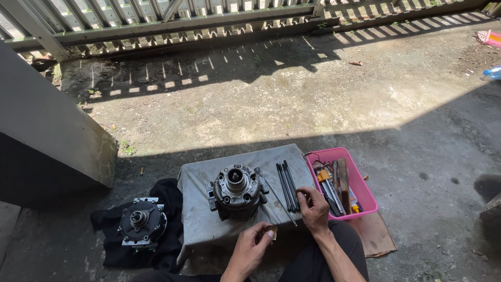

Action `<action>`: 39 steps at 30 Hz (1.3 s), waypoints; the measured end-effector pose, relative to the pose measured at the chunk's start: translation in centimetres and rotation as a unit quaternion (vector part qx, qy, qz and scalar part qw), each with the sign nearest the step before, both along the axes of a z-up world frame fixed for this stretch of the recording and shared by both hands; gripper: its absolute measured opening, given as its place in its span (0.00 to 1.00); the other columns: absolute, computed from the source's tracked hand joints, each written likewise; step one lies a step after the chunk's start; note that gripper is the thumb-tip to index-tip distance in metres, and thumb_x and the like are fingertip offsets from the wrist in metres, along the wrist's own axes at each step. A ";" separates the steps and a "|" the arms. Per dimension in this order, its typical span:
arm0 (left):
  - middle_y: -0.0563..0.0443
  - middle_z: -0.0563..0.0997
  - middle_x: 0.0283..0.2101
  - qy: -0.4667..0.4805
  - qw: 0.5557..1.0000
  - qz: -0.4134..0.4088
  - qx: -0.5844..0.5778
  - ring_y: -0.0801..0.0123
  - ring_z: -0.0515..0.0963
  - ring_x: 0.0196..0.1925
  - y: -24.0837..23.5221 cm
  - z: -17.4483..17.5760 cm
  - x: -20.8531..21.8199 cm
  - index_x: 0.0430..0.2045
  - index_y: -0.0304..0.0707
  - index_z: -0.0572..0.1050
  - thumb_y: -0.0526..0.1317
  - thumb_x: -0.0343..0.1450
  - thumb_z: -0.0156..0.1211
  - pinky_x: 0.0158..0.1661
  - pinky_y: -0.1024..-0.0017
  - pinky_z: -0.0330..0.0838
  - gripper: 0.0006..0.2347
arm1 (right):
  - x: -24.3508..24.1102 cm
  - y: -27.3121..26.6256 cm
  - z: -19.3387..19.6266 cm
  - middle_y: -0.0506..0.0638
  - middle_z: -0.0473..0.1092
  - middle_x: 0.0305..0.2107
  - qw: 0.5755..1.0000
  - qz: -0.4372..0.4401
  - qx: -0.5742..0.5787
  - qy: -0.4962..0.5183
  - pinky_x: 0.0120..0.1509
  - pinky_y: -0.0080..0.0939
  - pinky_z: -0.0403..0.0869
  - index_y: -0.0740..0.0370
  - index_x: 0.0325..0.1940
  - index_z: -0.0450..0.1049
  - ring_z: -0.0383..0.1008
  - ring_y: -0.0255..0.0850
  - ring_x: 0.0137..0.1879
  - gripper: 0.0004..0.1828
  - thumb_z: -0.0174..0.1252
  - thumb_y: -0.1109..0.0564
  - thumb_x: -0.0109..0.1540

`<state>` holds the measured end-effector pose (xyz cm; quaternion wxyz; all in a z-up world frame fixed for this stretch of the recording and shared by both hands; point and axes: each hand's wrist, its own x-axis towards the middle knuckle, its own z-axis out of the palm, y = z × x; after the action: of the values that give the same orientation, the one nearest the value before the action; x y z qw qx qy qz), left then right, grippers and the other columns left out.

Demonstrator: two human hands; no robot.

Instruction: Disassembling a mechanical pump housing using a screwdriver and a wrench

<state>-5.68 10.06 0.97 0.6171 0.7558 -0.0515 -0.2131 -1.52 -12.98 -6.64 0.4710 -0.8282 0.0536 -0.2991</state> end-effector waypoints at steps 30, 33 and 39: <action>0.53 0.88 0.26 -0.074 0.977 0.200 0.005 0.76 0.77 0.24 2.4 1.8 -1.0 0.34 0.32 0.84 0.37 0.67 0.65 0.29 0.77 0.73 0.08 | -5.3 9.1 6.8 0.47 0.77 0.33 0.942 0.235 0.225 0.079 0.42 0.31 0.75 0.66 0.47 0.78 0.75 0.32 0.35 0.11 0.63 0.67 0.60; 0.51 0.89 0.27 -0.065 0.972 0.224 0.021 0.74 0.81 0.26 3.3 1.7 -1.4 0.35 0.31 0.84 0.38 0.67 0.65 0.32 0.76 0.76 0.09 | -5.2 10.8 7.1 0.47 0.78 0.33 0.948 0.219 0.212 0.091 0.42 0.31 0.76 0.65 0.48 0.79 0.76 0.32 0.35 0.11 0.63 0.66 0.60; 0.54 0.88 0.26 -0.056 0.973 0.221 0.024 0.74 0.77 0.25 6.2 1.2 -1.8 0.35 0.34 0.86 0.38 0.67 0.64 0.31 0.77 0.72 0.09 | -3.4 8.6 5.2 0.45 0.82 0.31 0.989 0.090 0.052 0.105 0.35 0.31 0.76 0.60 0.46 0.80 0.78 0.32 0.30 0.12 0.62 0.64 0.58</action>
<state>-7.52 16.24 2.13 0.6268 0.7737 0.0874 -0.0296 -4.95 -4.37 -1.43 0.5302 -0.8308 0.0434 -0.1638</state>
